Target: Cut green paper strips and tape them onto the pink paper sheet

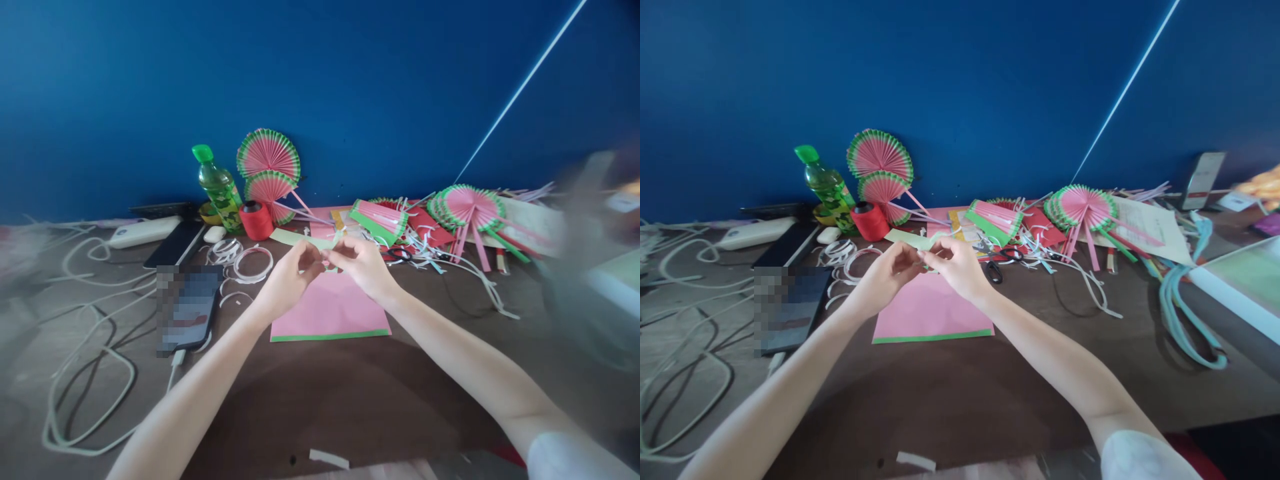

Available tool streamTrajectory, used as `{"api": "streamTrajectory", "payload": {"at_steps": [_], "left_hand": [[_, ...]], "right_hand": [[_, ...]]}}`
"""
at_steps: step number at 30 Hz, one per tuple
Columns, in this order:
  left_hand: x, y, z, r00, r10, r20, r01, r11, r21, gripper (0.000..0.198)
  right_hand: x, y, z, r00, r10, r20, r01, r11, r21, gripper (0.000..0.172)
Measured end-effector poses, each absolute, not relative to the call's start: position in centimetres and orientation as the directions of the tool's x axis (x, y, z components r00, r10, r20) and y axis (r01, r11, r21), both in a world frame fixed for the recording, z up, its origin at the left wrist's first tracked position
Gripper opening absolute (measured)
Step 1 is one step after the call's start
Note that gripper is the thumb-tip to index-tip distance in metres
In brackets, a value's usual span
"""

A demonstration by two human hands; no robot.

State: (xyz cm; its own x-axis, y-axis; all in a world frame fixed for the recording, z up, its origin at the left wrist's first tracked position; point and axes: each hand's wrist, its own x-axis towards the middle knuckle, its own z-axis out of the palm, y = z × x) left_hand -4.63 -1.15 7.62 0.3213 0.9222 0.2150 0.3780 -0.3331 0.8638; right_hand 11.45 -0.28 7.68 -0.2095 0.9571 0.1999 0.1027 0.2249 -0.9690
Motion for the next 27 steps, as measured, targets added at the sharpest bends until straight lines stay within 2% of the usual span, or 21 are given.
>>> {"api": "streamTrajectory", "payload": {"at_steps": [4,11,15,22,27], "left_hand": [[-5.0,-0.9,7.9,0.343,0.919,0.195,0.38,-0.326,0.866,0.005],[-4.9,-1.3,8.6,0.248,0.935,0.254,0.434,-0.342,0.834,0.008],[-4.5,-1.7,8.8,0.223,0.93,0.291,0.482,-0.365,0.797,0.007],[-4.5,-2.2,9.1,0.173,0.916,0.363,0.602,-0.39,0.697,0.012],[-4.5,-2.1,9.1,0.157,0.907,0.39,0.596,-0.402,0.695,0.012]], "right_hand": [[11.6,-0.1,7.8,-0.21,0.97,0.126,0.06,0.141,-0.988,0.026],[11.7,0.1,7.6,-0.233,0.968,0.093,-0.012,0.093,-0.996,0.023],[11.5,0.0,7.6,-0.222,0.97,0.101,-0.022,0.099,-0.995,0.021],[11.0,-1.0,8.0,-0.171,0.975,0.145,0.052,0.156,-0.986,0.025],[10.7,-1.1,7.6,-0.162,0.976,0.148,-0.006,0.149,-0.989,0.024]]}}
